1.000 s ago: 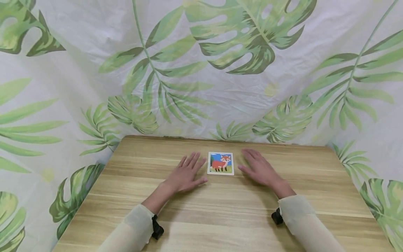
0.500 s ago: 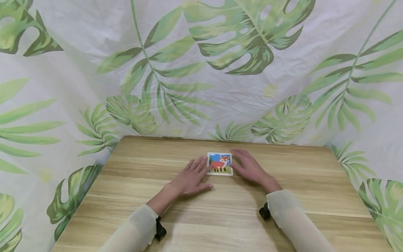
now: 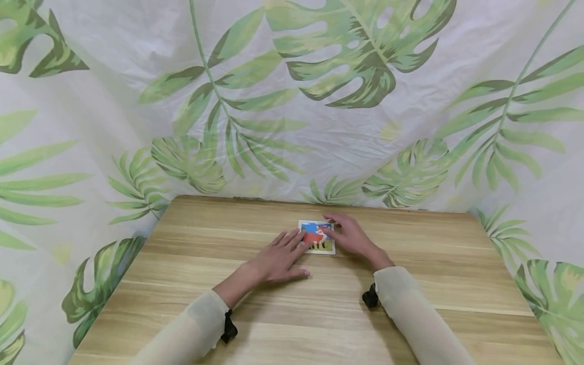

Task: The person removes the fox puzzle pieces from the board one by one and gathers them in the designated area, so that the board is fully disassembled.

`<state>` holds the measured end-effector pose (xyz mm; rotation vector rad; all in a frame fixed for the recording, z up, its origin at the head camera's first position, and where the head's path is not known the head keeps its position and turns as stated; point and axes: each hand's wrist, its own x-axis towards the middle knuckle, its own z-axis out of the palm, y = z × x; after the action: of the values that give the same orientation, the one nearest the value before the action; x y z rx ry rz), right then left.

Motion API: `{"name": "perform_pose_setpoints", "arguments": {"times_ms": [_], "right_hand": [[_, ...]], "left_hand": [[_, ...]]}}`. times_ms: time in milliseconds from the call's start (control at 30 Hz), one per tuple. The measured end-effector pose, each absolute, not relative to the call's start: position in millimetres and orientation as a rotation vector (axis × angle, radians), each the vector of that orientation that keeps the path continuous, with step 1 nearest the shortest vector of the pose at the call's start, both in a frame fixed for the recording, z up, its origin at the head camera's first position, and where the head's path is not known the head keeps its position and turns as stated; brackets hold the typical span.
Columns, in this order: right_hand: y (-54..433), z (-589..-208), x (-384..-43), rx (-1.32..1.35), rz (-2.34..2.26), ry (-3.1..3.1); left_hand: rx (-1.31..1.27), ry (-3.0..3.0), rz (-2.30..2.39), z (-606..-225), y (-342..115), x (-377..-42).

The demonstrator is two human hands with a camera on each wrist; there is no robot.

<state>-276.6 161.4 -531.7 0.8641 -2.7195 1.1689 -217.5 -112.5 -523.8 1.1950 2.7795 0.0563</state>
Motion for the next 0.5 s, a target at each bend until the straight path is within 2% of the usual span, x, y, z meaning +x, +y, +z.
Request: {"name": "perform_pose_setpoints", "arguments": {"times_ms": [500], "right_hand": [[144.6,-531.7,-287.1,0.989,1.236,-2.698]], "left_hand": [[1.213,2.737,-0.019,-527.6,-111.6,-215.7]]}}
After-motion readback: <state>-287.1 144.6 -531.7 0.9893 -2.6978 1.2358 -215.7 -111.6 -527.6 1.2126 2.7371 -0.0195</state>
